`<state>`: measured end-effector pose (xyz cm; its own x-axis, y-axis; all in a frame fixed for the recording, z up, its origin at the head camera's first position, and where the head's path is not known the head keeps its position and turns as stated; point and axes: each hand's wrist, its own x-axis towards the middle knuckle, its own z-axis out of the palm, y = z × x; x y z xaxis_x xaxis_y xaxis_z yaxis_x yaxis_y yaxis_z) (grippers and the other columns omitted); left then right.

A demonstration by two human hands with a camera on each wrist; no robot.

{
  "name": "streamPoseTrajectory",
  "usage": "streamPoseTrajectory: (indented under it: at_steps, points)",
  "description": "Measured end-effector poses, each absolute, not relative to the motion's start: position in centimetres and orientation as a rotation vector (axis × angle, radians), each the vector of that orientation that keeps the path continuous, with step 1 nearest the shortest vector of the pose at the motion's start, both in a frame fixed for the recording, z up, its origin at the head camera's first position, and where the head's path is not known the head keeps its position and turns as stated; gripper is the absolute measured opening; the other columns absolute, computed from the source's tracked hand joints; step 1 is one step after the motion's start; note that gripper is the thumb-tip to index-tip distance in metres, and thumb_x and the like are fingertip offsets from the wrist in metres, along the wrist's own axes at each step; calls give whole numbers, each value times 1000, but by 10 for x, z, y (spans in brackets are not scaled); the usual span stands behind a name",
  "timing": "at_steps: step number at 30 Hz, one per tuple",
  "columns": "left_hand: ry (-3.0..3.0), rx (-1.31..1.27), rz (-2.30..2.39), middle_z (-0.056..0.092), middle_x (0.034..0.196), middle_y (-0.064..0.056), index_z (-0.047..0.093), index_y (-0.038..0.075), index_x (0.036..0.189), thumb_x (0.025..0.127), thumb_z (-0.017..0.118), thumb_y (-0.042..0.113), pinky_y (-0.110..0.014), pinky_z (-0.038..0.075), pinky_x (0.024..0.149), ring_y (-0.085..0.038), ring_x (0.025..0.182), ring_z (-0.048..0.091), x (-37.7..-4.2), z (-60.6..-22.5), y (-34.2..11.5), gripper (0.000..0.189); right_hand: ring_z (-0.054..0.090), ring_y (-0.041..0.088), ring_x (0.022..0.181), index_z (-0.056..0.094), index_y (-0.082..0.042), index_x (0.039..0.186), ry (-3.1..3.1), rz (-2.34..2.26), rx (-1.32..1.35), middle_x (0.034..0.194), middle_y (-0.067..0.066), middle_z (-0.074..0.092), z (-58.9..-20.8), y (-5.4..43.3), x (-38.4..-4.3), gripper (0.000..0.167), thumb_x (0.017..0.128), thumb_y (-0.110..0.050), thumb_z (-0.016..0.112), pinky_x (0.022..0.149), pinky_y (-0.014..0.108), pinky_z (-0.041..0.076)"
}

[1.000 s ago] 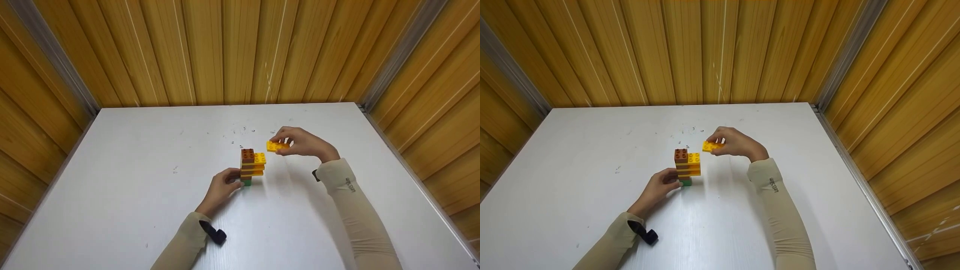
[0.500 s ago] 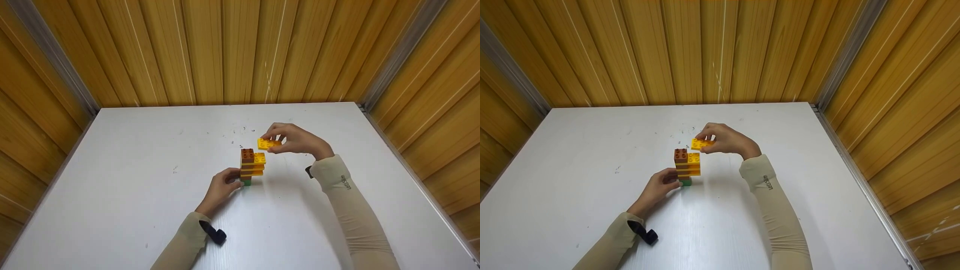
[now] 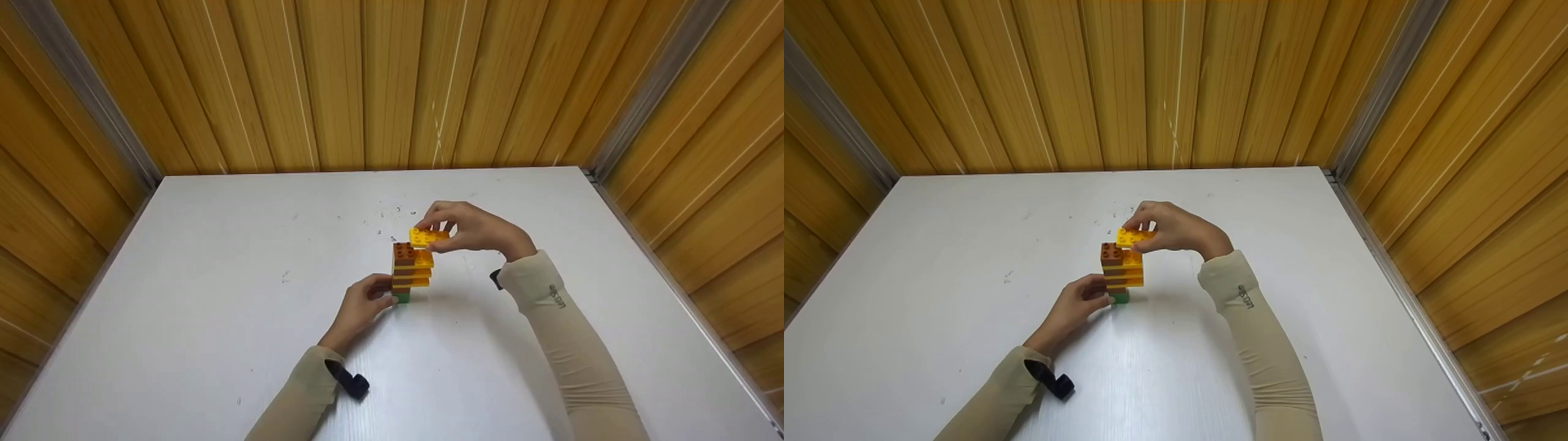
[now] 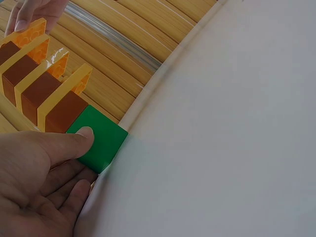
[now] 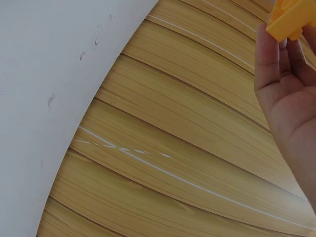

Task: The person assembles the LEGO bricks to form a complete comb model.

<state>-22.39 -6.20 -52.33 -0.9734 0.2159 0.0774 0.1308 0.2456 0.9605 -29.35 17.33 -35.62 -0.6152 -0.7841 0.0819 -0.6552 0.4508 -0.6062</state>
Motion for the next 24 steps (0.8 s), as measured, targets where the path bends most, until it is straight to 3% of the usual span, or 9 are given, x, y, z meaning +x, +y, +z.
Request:
streamPoseTrajectory:
  at_steps: [24]
  points:
    - [2436,268,1795,64,124,-5,60,12,124,87,66,6,-32,50,103,-20,116,61,-223,-522,-62,38,58,21,95,68,-9,119,2454,-819,-1295,108,7,63,-354,153,-292,34,85,-14,71,86,40,55]
